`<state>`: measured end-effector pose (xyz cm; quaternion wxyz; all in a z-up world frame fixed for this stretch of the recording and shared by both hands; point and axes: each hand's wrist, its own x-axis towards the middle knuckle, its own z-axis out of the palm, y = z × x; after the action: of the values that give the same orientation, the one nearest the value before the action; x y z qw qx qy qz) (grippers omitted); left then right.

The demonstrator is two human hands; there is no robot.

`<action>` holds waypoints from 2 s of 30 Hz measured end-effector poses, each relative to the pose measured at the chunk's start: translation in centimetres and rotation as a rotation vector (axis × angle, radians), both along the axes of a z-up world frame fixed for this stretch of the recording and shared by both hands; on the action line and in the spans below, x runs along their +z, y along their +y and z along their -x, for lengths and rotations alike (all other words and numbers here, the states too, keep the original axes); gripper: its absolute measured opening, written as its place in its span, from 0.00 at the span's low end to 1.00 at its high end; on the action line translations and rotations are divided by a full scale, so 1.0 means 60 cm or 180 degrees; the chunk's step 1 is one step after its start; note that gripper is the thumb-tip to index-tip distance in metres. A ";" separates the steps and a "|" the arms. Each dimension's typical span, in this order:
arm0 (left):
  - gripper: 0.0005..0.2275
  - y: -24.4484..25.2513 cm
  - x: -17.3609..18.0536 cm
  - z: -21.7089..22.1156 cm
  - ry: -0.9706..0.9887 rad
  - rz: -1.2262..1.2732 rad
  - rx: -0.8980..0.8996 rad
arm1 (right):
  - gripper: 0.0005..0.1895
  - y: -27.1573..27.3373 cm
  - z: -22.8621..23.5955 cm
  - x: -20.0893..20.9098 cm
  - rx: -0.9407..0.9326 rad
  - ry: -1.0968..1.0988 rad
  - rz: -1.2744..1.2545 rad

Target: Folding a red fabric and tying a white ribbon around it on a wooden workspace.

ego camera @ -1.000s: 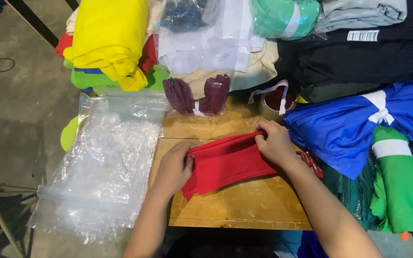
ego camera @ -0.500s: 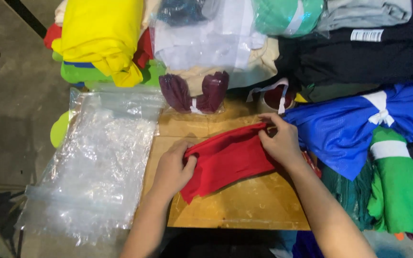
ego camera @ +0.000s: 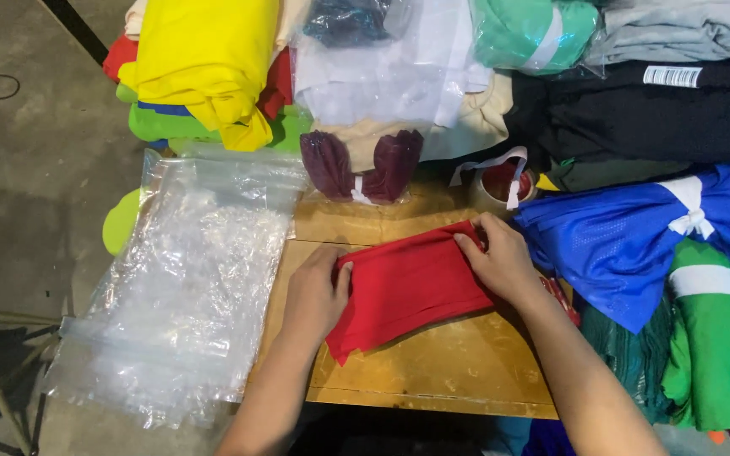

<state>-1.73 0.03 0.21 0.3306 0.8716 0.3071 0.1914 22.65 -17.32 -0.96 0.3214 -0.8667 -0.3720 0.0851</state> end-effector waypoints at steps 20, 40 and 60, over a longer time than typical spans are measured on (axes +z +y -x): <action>0.09 0.017 -0.012 0.007 -0.0168 -0.0023 0.0336 | 0.17 0.003 0.014 0.049 -0.0090 0.0391 0.0427; 0.07 0.029 -0.028 0.020 -0.0010 -0.0525 0.0563 | 0.16 -0.003 0.029 0.051 -0.0048 0.0554 0.0071; 0.27 -0.054 0.002 -0.012 0.0575 -0.0917 -0.1463 | 0.18 0.002 0.017 0.032 0.0155 0.0138 0.0238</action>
<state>-0.99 -3.21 0.34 0.2093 0.9699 0.0993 0.0747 21.63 -17.18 0.96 0.2945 -0.8668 -0.3824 0.1254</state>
